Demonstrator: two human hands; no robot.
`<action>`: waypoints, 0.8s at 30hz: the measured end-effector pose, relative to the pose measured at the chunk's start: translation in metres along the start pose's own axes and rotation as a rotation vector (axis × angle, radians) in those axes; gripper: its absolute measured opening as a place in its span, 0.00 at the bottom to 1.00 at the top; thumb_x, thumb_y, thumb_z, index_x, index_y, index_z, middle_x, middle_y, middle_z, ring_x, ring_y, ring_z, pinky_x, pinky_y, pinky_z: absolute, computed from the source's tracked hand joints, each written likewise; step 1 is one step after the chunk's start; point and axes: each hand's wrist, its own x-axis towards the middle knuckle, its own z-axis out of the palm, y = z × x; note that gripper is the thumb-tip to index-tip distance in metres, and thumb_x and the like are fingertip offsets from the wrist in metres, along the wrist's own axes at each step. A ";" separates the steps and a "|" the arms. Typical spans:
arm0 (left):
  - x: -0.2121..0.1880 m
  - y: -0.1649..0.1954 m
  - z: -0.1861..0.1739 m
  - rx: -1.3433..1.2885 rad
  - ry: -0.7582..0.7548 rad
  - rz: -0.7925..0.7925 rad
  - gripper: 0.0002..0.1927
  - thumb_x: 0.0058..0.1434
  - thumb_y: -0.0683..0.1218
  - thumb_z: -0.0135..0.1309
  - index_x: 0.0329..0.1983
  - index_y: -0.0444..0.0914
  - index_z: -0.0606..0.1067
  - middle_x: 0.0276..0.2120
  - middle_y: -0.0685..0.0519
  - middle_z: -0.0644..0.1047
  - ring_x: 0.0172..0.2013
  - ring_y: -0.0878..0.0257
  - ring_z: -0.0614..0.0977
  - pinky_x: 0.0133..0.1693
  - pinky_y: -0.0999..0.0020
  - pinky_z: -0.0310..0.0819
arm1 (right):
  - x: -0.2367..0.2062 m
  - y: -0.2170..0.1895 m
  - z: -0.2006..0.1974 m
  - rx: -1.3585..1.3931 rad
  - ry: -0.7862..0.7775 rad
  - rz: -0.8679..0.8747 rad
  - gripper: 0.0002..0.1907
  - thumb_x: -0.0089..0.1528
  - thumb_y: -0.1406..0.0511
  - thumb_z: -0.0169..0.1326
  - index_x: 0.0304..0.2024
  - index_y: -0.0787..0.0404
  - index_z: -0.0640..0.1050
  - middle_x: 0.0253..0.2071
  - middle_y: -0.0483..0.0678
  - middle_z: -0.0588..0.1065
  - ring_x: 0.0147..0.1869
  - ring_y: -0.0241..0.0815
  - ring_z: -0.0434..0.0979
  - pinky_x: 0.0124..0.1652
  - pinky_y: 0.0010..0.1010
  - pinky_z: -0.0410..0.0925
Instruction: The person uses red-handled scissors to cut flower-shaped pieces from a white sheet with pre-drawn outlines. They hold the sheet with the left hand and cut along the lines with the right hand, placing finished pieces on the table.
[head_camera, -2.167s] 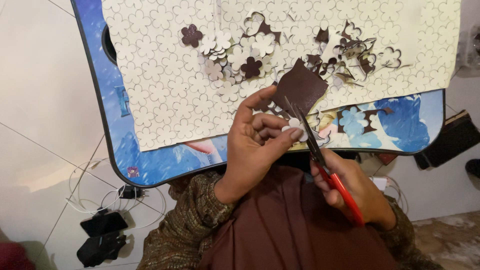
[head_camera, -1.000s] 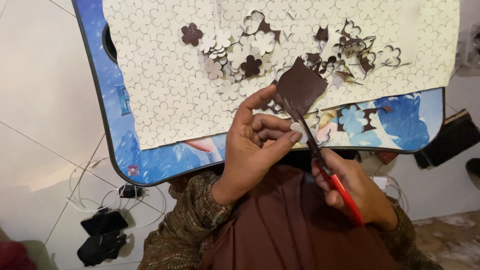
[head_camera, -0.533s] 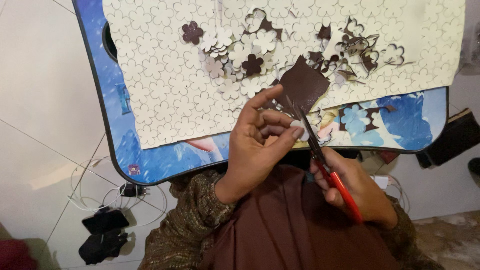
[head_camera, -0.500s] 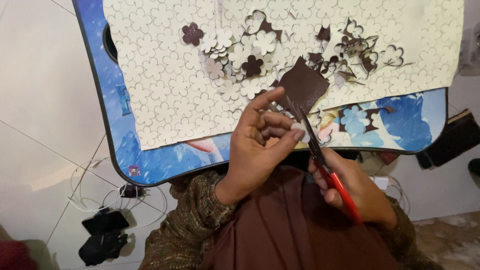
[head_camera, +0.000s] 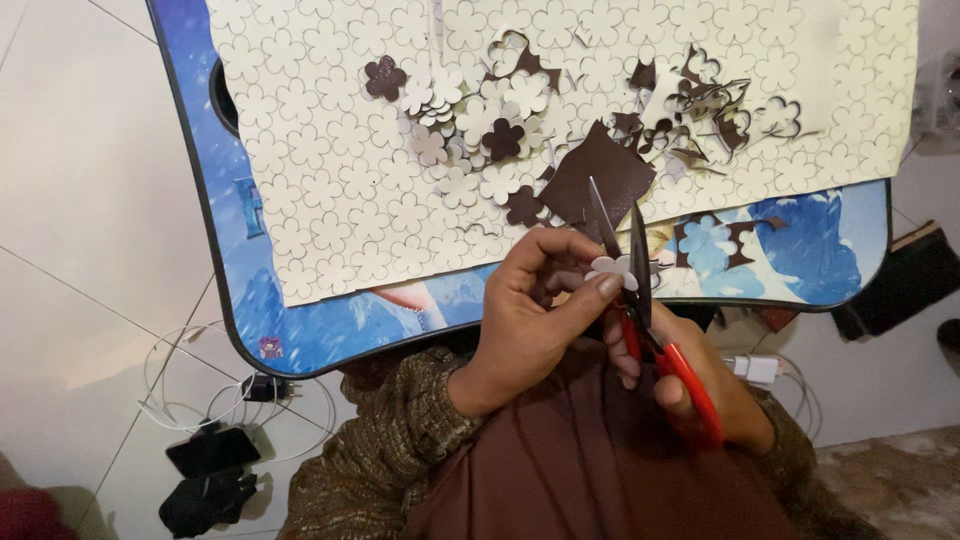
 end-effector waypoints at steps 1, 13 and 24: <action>0.001 -0.001 -0.001 0.045 0.003 0.019 0.11 0.71 0.38 0.58 0.54 0.33 0.71 0.42 0.51 0.80 0.42 0.69 0.82 0.45 0.75 0.79 | -0.001 0.000 -0.002 -0.008 0.005 0.002 0.58 0.47 0.21 0.43 0.47 0.67 0.70 0.30 0.46 0.68 0.31 0.35 0.67 0.31 0.27 0.64; -0.001 -0.005 -0.001 0.058 -0.062 -0.081 0.05 0.72 0.39 0.55 0.48 0.33 0.73 0.38 0.52 0.80 0.39 0.71 0.80 0.43 0.75 0.78 | -0.002 -0.003 -0.001 0.055 0.060 0.006 0.59 0.47 0.20 0.44 0.47 0.68 0.71 0.29 0.44 0.66 0.31 0.35 0.65 0.31 0.27 0.63; -0.001 -0.007 -0.003 0.173 -0.060 -0.028 0.07 0.72 0.40 0.57 0.49 0.33 0.74 0.39 0.53 0.80 0.42 0.71 0.80 0.48 0.74 0.77 | -0.001 0.000 -0.002 -0.043 0.111 -0.008 0.59 0.47 0.20 0.43 0.47 0.67 0.72 0.26 0.44 0.68 0.29 0.33 0.68 0.28 0.25 0.65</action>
